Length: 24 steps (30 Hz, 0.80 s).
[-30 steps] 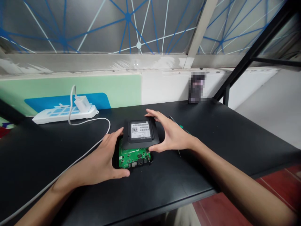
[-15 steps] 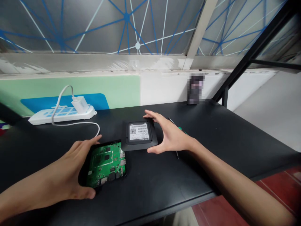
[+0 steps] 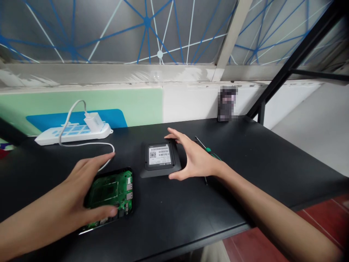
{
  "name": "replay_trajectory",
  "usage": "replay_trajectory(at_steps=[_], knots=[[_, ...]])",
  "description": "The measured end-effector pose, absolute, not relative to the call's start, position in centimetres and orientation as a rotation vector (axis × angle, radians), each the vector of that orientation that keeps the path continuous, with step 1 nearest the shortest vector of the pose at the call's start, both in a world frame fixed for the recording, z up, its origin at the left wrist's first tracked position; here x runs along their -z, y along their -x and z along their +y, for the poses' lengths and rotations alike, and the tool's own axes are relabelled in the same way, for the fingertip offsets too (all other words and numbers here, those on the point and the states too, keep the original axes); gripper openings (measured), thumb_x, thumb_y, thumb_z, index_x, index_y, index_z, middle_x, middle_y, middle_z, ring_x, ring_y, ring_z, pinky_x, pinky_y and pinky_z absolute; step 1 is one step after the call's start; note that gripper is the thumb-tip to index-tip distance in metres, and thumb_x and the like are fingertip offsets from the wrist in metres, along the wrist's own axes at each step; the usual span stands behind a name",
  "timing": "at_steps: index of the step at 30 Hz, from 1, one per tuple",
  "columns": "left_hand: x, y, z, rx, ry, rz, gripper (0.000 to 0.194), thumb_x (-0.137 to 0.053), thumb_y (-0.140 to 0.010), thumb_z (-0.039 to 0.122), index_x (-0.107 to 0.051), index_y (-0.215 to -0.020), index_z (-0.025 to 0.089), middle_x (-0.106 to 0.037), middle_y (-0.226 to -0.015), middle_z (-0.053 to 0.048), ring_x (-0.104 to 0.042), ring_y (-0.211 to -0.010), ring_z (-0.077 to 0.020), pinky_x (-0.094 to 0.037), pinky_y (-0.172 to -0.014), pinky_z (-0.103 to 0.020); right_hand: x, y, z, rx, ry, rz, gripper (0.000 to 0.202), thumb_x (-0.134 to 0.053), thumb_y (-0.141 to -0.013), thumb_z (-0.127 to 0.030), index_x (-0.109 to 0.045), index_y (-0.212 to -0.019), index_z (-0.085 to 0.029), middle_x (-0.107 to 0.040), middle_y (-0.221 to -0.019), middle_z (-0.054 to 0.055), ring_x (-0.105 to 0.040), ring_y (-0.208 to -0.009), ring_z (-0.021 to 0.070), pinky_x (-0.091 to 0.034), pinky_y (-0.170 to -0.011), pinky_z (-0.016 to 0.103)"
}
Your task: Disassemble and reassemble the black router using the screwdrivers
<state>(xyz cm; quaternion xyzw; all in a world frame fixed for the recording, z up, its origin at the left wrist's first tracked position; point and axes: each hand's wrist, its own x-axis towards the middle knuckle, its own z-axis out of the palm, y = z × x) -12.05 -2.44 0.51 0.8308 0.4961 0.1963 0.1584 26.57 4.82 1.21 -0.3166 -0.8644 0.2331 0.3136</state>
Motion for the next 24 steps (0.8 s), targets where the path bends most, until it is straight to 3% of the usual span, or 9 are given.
replay_trajectory(at_steps=[2,9,17,24], knots=[[-2.8,7.9,-1.1,-0.509,-2.447,1.421,0.087,-0.071,-0.087,0.057,-0.022,-0.159,0.043,-0.040,-0.158,-0.007,-0.043,-0.142,-0.0452,-0.044,-0.112,-0.066,-1.0,-26.5,4.9,-0.633,0.841,-2.271,0.136,-0.090,-0.061,-0.056,-0.006,-0.163,-0.027,-0.047,-0.151,0.018,-0.048,-0.139,0.0375,-0.039,-0.118,0.064],[-4.5,1.3,1.7,-0.435,-2.645,1.222,0.091,-0.073,-0.084,0.056,-0.029,-0.157,0.024,-0.041,-0.159,-0.016,-0.035,-0.147,-0.0414,-0.039,-0.117,-0.061,-0.8,-26.5,5.0,-0.586,0.818,-2.278,0.137,-0.089,-0.061,-0.057,-0.003,-0.164,-0.027,-0.048,-0.150,0.018,-0.049,-0.137,0.0377,-0.040,-0.116,0.064],[-5.0,1.4,3.3,-0.352,-2.627,1.172,0.110,-0.081,-0.074,0.050,-0.018,-0.160,0.026,-0.039,-0.159,-0.015,-0.035,-0.145,-0.0422,-0.040,-0.114,-0.062,-1.0,-26.5,5.1,-0.582,0.802,-2.302,0.137,-0.089,-0.061,-0.056,-0.003,-0.164,-0.027,-0.047,-0.150,0.018,-0.048,-0.137,0.0382,-0.040,-0.116,0.066],[-5.0,1.5,3.3,-0.487,-2.512,1.191,0.105,-0.086,-0.068,0.042,-0.027,-0.154,0.026,-0.046,-0.148,-0.014,-0.042,-0.139,-0.0426,-0.043,-0.112,-0.063,-1.3,-26.3,4.9,-0.571,0.810,-2.407,0.131,-0.084,-0.069,-0.058,-0.002,-0.163,-0.023,-0.038,-0.154,0.022,-0.040,-0.146,0.0372,-0.036,-0.120,0.064]])
